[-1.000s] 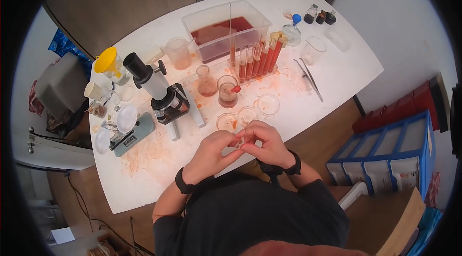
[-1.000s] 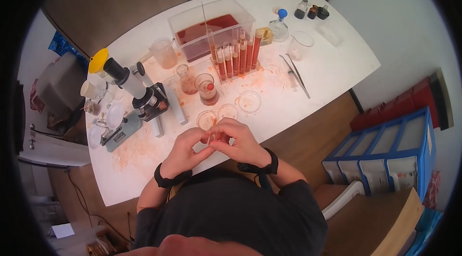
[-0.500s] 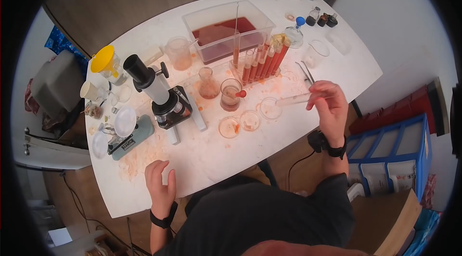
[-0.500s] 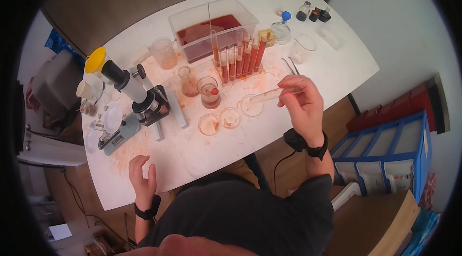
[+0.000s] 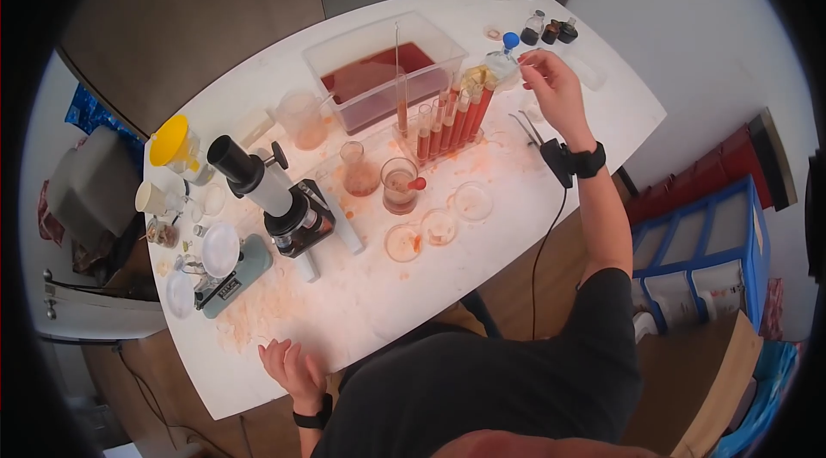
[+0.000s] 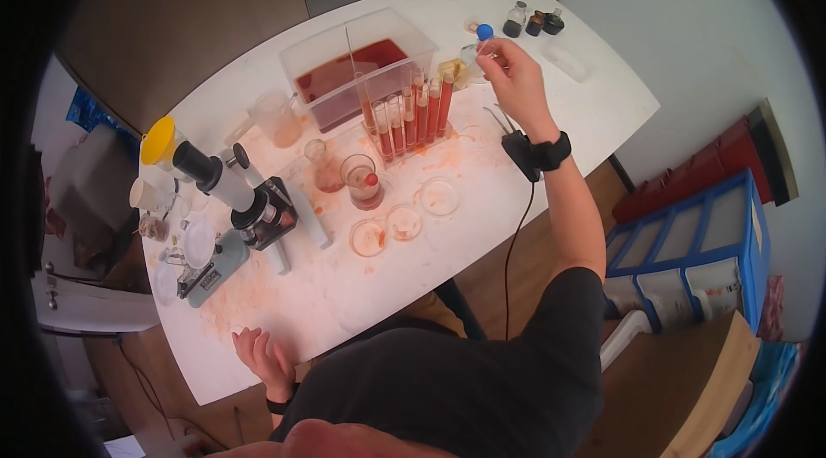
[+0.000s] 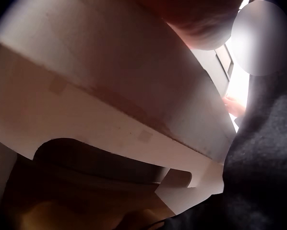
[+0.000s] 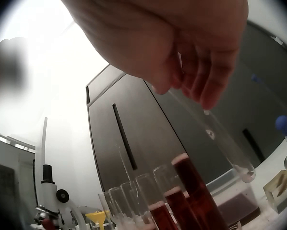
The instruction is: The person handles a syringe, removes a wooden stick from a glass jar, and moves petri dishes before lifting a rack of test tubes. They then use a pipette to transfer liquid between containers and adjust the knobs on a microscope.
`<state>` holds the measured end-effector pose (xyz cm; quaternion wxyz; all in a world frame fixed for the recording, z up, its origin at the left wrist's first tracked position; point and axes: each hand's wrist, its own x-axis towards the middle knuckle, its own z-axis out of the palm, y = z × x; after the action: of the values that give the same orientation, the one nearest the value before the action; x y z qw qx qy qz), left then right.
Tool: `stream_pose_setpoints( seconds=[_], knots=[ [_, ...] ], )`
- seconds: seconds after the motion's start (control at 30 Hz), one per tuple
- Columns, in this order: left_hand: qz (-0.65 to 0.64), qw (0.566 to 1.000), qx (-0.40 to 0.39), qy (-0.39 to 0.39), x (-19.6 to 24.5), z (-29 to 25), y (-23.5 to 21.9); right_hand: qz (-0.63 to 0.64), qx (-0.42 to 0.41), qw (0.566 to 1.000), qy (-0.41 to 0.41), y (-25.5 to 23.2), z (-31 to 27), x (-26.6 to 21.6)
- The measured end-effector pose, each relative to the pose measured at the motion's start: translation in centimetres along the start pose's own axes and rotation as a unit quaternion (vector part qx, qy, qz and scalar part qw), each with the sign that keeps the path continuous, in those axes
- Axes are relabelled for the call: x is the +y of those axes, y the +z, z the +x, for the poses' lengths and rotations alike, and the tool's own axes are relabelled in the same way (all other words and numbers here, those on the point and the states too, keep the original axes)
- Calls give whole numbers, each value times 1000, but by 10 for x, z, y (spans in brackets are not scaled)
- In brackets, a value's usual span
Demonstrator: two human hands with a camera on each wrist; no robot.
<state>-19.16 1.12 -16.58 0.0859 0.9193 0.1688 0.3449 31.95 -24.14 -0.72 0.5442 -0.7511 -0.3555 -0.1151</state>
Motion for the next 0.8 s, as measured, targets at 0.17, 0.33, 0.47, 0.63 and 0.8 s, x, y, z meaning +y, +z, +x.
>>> stream_pose_setpoints(
  seconds=[0.17, 0.33, 0.47, 0.63, 0.8],
  knots=[
    [17, 999, 10, 30, 3, -3, -1, 18, -38, 999, 25, 23, 15, 29],
    [9, 999, 25, 27, 2, -3, 2, 36, -80, 995, 54, 40, 23, 51],
    [-17, 999, 28, 12, -2, -3, 3, 33, -112, 991, 72, 49, 23, 46],
    [-30, 999, 27, 16, -1, -1, 2, 4, -142, 989, 50, 49, 29, 36],
    [-26, 999, 30, 14, 2, 0, 3, -47, -187, 981, -7, 49, 49, 45]
  ],
)
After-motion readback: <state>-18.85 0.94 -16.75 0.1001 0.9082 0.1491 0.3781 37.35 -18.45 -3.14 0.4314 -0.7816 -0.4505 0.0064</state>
